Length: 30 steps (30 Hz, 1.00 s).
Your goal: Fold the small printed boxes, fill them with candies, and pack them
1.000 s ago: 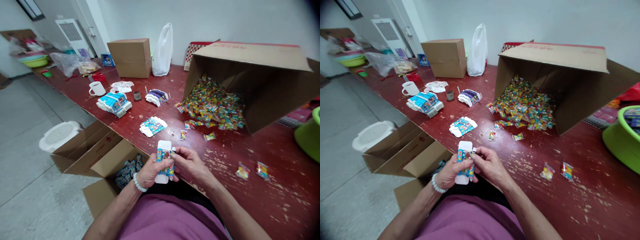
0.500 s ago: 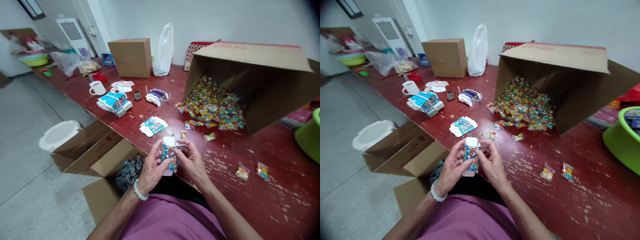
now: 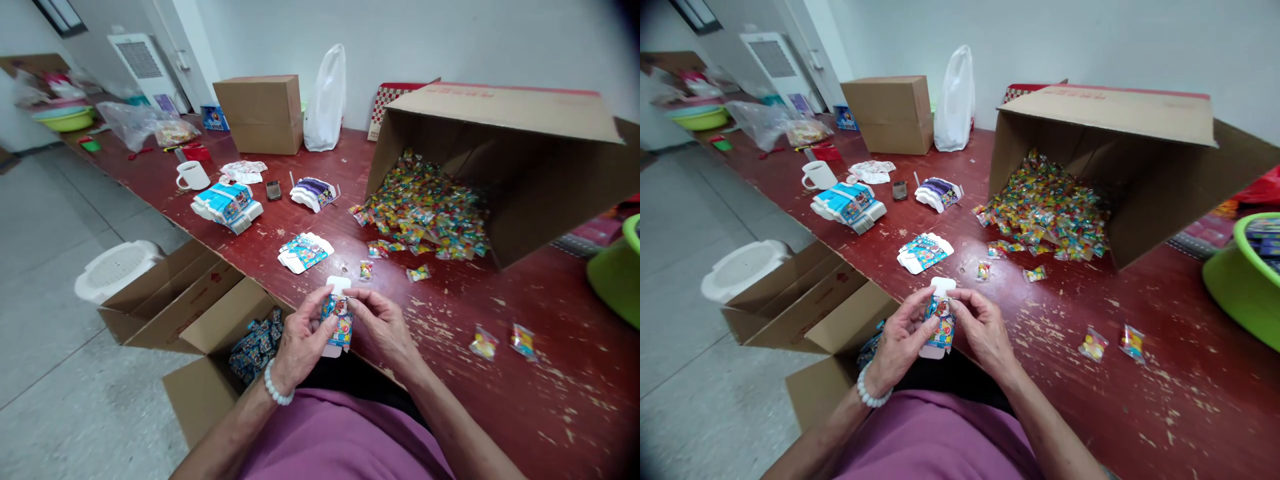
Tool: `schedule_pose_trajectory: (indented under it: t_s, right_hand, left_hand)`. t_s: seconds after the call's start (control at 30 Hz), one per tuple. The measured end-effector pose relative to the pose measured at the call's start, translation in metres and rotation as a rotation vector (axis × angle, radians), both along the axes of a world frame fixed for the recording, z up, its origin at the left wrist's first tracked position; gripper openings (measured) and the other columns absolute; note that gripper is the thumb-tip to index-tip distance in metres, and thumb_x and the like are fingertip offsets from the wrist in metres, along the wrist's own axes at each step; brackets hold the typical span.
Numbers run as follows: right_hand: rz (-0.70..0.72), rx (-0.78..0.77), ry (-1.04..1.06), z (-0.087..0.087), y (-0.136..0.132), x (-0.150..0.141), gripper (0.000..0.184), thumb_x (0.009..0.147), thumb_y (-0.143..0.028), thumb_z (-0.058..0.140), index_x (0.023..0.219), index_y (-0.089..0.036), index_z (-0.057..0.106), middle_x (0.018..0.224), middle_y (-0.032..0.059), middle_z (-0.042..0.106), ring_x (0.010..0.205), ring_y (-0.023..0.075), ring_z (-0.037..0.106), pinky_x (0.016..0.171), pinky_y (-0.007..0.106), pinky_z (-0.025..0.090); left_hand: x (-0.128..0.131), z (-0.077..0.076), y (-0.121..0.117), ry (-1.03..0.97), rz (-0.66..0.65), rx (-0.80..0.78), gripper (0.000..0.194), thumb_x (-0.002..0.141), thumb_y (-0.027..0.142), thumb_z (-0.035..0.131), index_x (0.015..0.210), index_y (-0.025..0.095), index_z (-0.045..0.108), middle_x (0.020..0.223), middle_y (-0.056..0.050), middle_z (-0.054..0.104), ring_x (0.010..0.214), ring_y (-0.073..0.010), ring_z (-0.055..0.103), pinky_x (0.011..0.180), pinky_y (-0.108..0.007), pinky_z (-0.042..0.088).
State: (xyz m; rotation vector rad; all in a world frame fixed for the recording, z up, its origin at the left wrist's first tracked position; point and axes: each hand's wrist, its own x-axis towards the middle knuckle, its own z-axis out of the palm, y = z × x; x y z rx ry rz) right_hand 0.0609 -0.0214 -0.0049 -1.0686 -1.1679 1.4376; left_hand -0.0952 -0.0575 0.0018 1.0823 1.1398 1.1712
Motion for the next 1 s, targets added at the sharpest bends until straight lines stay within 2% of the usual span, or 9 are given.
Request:
schedule_pose_trajectory:
  t_s: [0.1, 0.2, 0.33, 0.43, 0.57, 0.67, 0.77, 0.9, 1.0]
  right_hand:
    - [-0.035, 0.033, 0.015, -0.004, -0.002, -0.001, 0.029, 0.081, -0.042, 0.072, 0.104, -0.023, 0.07, 0.093, 0.0025, 0.073, 0.082, 0.0197, 0.065, 0.077, 0.032, 0.051]
    - [-0.082, 0.076, 0.058, -0.008, -0.005, -0.002, 0.031, 0.082, -0.038, 0.073, 0.108, -0.025, 0.064, 0.079, -0.0019, 0.067, 0.071, 0.0157, 0.06, 0.068, 0.027, 0.048]
    - [-0.019, 0.066, 0.036, -0.009, -0.006, 0.001, 0.019, 0.084, -0.039, 0.071, 0.094, -0.023, 0.066, 0.081, -0.0007, 0.066, 0.071, 0.0148, 0.058, 0.068, 0.026, 0.046]
    - [0.036, 0.016, 0.005, -0.003, -0.004, 0.006, 0.022, 0.083, -0.043, 0.072, 0.083, -0.021, 0.068, 0.078, 0.0001, 0.067, 0.069, 0.0149, 0.057, 0.067, 0.027, 0.046]
    - [0.039, -0.055, 0.058, 0.004, 0.001, 0.007, 0.027, 0.07, -0.043, 0.081, 0.071, -0.02, 0.068, 0.073, 0.0007, 0.066, 0.066, 0.0154, 0.057, 0.065, 0.028, 0.048]
    - [0.005, -0.128, 0.171, 0.006, 0.003, 0.006, 0.032, 0.061, -0.038, 0.087, 0.083, -0.023, 0.071, 0.074, -0.0009, 0.067, 0.066, 0.0154, 0.06, 0.065, 0.029, 0.05]
    - [0.049, -0.182, 0.198, 0.008, 0.004, 0.007, 0.038, 0.059, -0.034, 0.089, 0.092, -0.022, 0.073, 0.074, -0.0008, 0.068, 0.066, 0.0146, 0.061, 0.066, 0.028, 0.05]
    - [0.066, -0.135, 0.121, 0.01, 0.001, 0.008, 0.025, 0.065, -0.038, 0.085, 0.072, -0.019, 0.07, 0.072, 0.0017, 0.07, 0.064, 0.015, 0.061, 0.064, 0.028, 0.051]
    - [0.052, -0.096, 0.1, 0.007, -0.003, 0.007, 0.024, 0.07, -0.039, 0.083, 0.074, -0.021, 0.068, 0.064, -0.0011, 0.066, 0.054, 0.0133, 0.057, 0.054, 0.026, 0.047]
  left_hand:
    - [0.0, 0.0, 0.001, -0.029, -0.018, -0.012, 0.058, 0.085, 0.029, 0.068, 0.14, 0.027, 0.047, 0.118, -0.007, 0.068, 0.093, -0.0189, 0.067, 0.08, -0.028, 0.055]
    - [-0.001, 0.002, 0.002, -0.1, -0.043, -0.054, 0.053, 0.082, 0.029, 0.071, 0.132, 0.025, 0.052, 0.107, -0.005, 0.069, 0.086, -0.0165, 0.066, 0.075, -0.026, 0.054]
    - [-0.002, 0.004, 0.003, -0.196, -0.057, -0.107, 0.043, 0.078, 0.031, 0.075, 0.116, 0.022, 0.058, 0.091, -0.003, 0.068, 0.074, -0.0137, 0.063, 0.068, -0.024, 0.053]
    - [-0.001, 0.005, 0.002, -0.231, -0.057, -0.148, 0.037, 0.078, 0.034, 0.075, 0.108, 0.021, 0.059, 0.085, -0.002, 0.067, 0.069, -0.0118, 0.06, 0.066, -0.023, 0.05]
    - [0.001, 0.003, 0.003, -0.14, -0.018, -0.135, 0.026, 0.081, 0.04, 0.071, 0.094, 0.02, 0.061, 0.076, 0.001, 0.062, 0.064, -0.0099, 0.055, 0.063, -0.022, 0.047]
    - [0.001, 0.003, 0.004, -0.029, -0.008, -0.071, 0.023, 0.083, 0.04, 0.069, 0.09, 0.019, 0.063, 0.076, 0.001, 0.062, 0.067, -0.0112, 0.056, 0.066, -0.022, 0.046]
    - [0.002, 0.005, 0.006, -0.009, 0.011, -0.026, 0.024, 0.08, 0.037, 0.073, 0.087, 0.018, 0.061, 0.08, 0.001, 0.063, 0.072, -0.0116, 0.057, 0.068, -0.022, 0.046]
    - [0.004, 0.006, 0.005, -0.281, 0.056, -0.162, 0.04, 0.073, 0.033, 0.08, 0.1, 0.022, 0.052, 0.085, 0.002, 0.066, 0.071, -0.0111, 0.062, 0.066, -0.022, 0.048]
    - [0.006, 0.004, 0.004, -0.472, -0.111, -0.384, 0.043, 0.08, 0.047, 0.072, 0.109, 0.023, 0.051, 0.086, 0.0, 0.067, 0.063, -0.0137, 0.065, 0.059, -0.025, 0.052]
